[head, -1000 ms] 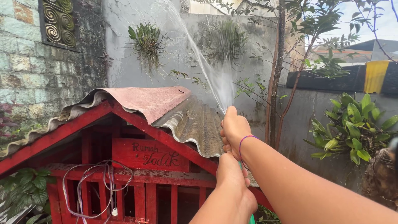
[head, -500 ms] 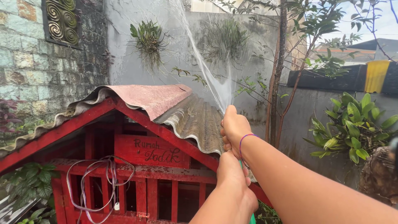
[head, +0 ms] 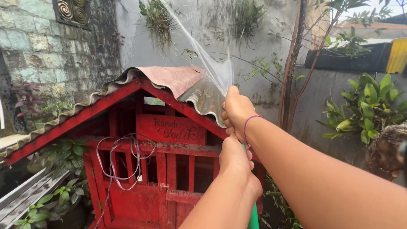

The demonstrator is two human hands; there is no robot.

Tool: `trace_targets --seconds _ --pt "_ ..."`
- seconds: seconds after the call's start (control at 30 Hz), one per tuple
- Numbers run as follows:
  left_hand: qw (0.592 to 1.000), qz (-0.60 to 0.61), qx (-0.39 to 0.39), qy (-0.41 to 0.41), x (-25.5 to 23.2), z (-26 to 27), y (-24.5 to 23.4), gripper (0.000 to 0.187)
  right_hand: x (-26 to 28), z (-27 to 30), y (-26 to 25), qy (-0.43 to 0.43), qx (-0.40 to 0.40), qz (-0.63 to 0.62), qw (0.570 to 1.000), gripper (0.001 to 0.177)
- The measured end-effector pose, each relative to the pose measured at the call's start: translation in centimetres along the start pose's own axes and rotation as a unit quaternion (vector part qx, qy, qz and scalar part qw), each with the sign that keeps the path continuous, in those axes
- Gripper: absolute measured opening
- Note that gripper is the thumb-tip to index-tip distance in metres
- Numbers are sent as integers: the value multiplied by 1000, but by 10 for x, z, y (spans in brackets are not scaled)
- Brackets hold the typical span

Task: Watering plants and a garden wall using a green garden hose.

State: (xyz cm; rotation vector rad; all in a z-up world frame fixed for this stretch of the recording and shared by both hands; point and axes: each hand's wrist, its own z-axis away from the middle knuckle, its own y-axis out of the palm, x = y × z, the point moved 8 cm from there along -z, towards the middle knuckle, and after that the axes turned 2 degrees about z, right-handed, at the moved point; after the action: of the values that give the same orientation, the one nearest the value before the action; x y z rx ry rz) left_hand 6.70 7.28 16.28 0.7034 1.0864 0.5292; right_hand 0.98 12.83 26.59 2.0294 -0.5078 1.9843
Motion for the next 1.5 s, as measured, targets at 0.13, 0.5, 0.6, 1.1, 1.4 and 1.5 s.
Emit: trace_targets --seconds 0.13,0.5,0.6,1.1,1.4,1.5 --pt "1000 4 30 5 -13 17 0 24 4 16 10 -7 -3 2 1000 40" --pt "997 -38 63 -15 -69 69 -87 27 8 110 84 14 -37 -22 999 36" --pt "996 -49 73 -21 -82 74 -114 28 3 128 105 10 -49 -24 998 36" --pt "998 -31 52 -21 -126 153 -205 33 -13 225 180 41 -42 1 998 38" --pt "997 -61 1 -48 -118 212 -262 36 -61 276 207 112 -1 -25 993 37" --pt "997 -61 -8 -50 -125 221 -280 37 -65 291 221 117 -9 -20 993 38"
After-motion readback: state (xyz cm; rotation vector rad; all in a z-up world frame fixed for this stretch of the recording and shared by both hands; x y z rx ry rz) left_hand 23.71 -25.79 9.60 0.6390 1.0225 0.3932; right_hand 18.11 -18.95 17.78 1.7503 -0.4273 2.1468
